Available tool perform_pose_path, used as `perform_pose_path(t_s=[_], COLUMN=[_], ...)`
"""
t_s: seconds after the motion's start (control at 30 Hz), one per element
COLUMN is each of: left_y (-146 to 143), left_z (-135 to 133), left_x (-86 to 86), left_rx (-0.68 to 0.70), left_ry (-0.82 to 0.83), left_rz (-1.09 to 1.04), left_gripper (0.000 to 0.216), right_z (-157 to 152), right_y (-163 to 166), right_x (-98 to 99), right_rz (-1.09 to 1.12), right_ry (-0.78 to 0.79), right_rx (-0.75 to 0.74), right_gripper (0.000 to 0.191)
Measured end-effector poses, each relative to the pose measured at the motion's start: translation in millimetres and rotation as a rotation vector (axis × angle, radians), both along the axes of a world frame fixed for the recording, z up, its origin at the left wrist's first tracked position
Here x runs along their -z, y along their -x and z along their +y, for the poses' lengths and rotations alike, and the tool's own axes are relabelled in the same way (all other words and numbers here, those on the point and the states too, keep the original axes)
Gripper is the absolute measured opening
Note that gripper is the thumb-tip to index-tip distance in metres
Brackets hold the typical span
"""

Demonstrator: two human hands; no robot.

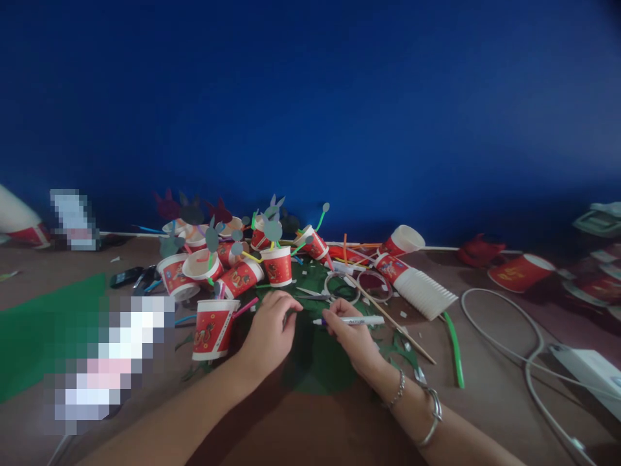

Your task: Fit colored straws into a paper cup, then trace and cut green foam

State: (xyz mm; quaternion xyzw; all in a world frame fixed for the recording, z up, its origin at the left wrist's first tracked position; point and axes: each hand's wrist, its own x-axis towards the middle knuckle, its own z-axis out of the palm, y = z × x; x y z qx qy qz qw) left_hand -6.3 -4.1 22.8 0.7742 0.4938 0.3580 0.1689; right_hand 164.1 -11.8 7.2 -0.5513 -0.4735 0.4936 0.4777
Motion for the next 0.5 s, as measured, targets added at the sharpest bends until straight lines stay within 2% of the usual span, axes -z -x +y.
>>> perform_pose_path(t_s=[0.07, 0.2, 0.37, 0.5], left_y=[5, 10, 10, 10], left_z=[6, 12, 18, 19], left_x=[4.4, 13.2, 19.3, 20.6], left_rx=[0.068, 0.177, 0.151, 0.136], left_ry=[-0.041, 0.054, 0.04, 0.051], left_rz=[0.09, 0.195, 0.193, 0.184], left_gripper=[0.013, 0.011, 0.013, 0.012], right_z=[0, -1, -7, -10], right_y=[0, 0, 3, 5], right_x=[-0.5, -0.5, 0.4, 0.4], right_rz=[-0.025, -0.089, -0.183, -0.257], right_ry=[-0.007, -0.048, -0.08, -0.081], right_rx=[-0.021, -0.077, -0.218, -0.255], right_gripper=[0.025, 0.023, 0.021, 0.019])
